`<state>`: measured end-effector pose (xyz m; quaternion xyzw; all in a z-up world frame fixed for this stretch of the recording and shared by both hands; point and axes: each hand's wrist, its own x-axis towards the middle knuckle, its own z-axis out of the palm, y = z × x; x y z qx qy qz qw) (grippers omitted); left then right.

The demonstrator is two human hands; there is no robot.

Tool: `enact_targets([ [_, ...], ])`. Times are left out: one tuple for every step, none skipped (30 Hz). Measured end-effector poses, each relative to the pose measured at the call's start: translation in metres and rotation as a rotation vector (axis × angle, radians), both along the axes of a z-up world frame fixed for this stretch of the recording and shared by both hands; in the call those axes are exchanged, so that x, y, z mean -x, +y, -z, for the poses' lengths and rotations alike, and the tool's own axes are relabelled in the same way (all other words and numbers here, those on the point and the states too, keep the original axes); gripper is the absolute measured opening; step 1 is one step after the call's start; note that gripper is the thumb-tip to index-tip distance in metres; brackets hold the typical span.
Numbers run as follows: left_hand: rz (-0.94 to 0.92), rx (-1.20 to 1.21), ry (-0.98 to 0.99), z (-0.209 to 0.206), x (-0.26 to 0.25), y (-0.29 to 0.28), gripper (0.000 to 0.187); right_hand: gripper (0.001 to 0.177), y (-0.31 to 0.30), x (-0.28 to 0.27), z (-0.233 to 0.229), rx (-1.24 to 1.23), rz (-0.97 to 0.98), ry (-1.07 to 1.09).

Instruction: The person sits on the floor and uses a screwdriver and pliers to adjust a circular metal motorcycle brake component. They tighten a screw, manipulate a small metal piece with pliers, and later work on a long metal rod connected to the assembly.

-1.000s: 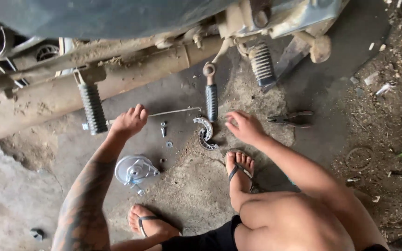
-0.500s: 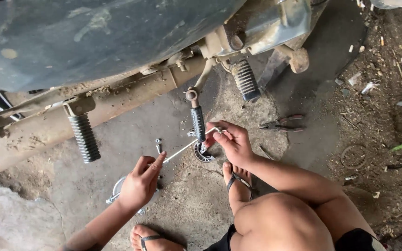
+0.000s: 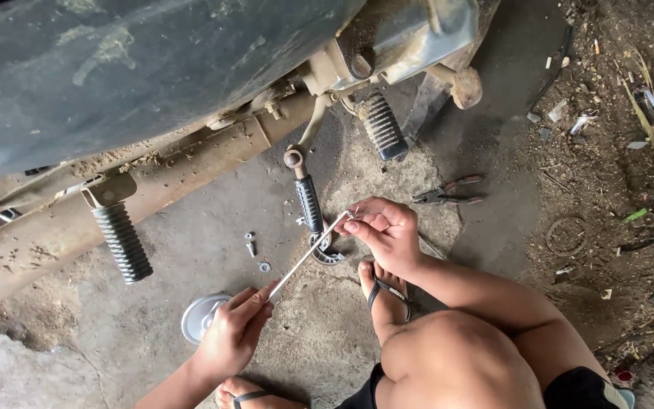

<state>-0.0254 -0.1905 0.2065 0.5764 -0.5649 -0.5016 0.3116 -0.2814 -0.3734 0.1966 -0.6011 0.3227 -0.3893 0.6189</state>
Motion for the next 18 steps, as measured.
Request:
enact_targets([
  [-0.001, -0.001, 0.001, -0.001, -0.001, 0.0, 0.044, 0.023, 0.001, 0.001, 0.003, -0.001, -0.001, 0.001],
  [0.003, 0.006, 0.013, -0.002, -0.001, 0.0, 0.038, 0.028, 0.001, 0.002, 0.006, 0.013, 0.008, -0.025],
  [0.007, 0.012, 0.026, -0.003, -0.002, 0.0, 0.034, 0.034, 0.001, 0.002, 0.009, 0.027, 0.018, -0.05],
  [0.005, 0.012, 0.026, -0.004, -0.002, 0.001, 0.034, 0.034, 0.001, 0.002, 0.008, 0.027, 0.016, -0.05],
  [0.019, -0.004, 0.062, -0.005, -0.002, 0.001, 0.034, 0.038, 0.001, 0.002, 0.007, 0.06, -0.001, -0.046],
  [0.033, -0.02, 0.097, -0.007, -0.003, 0.001, 0.034, 0.042, 0.001, 0.002, 0.006, 0.094, -0.018, -0.043],
  [0.034, -0.02, 0.096, -0.007, -0.003, 0.003, 0.034, 0.042, 0.0, 0.001, 0.004, 0.094, -0.017, -0.044],
  [0.031, -0.01, 0.116, -0.006, -0.003, 0.003, 0.015, 0.033, -0.001, 0.0, 0.002, 0.144, 0.006, 0.01],
  [0.028, 0.0, 0.137, -0.006, -0.002, 0.004, 0.023, 0.024, -0.002, -0.001, 0.0, 0.194, 0.029, 0.064],
  [0.029, 0.0, 0.136, -0.007, -0.002, 0.005, 0.023, 0.024, -0.001, 0.0, 0.002, 0.195, 0.03, 0.064],
  [0.024, -0.024, 0.153, -0.008, -0.001, 0.005, 0.024, 0.033, 0.0, 0.0, 0.003, 0.234, 0.019, 0.06],
  [0.02, -0.047, 0.169, -0.009, -0.001, 0.005, 0.024, 0.042, 0.0, 0.001, 0.004, 0.274, 0.009, 0.056],
  [0.023, -0.046, 0.169, -0.01, -0.001, 0.005, 0.024, 0.042, -0.001, 0.001, 0.003, 0.275, 0.012, 0.056],
  [0.031, -0.077, 0.189, -0.011, -0.001, 0.005, 0.027, 0.034, -0.001, 0.002, 0.002, 0.328, 0.018, 0.085],
  [0.039, -0.109, 0.208, -0.011, -0.001, 0.004, 0.031, 0.026, -0.002, 0.002, 0.002, 0.382, 0.024, 0.113],
  [0.041, -0.111, 0.209, -0.009, -0.002, 0.006, 0.031, 0.026, -0.004, 0.002, 0.003, 0.379, 0.026, 0.114],
  [0.03, -0.144, 0.24, -0.006, -0.003, 0.008, 0.023, 0.035, -0.007, 0.002, 0.006, 0.32, -0.022, -0.019],
  [0.026, -0.186, 0.274, -0.005, -0.004, 0.012, 0.043, 0.045, -0.006, 0.004, 0.007, 0.253, -0.062, -0.149],
])
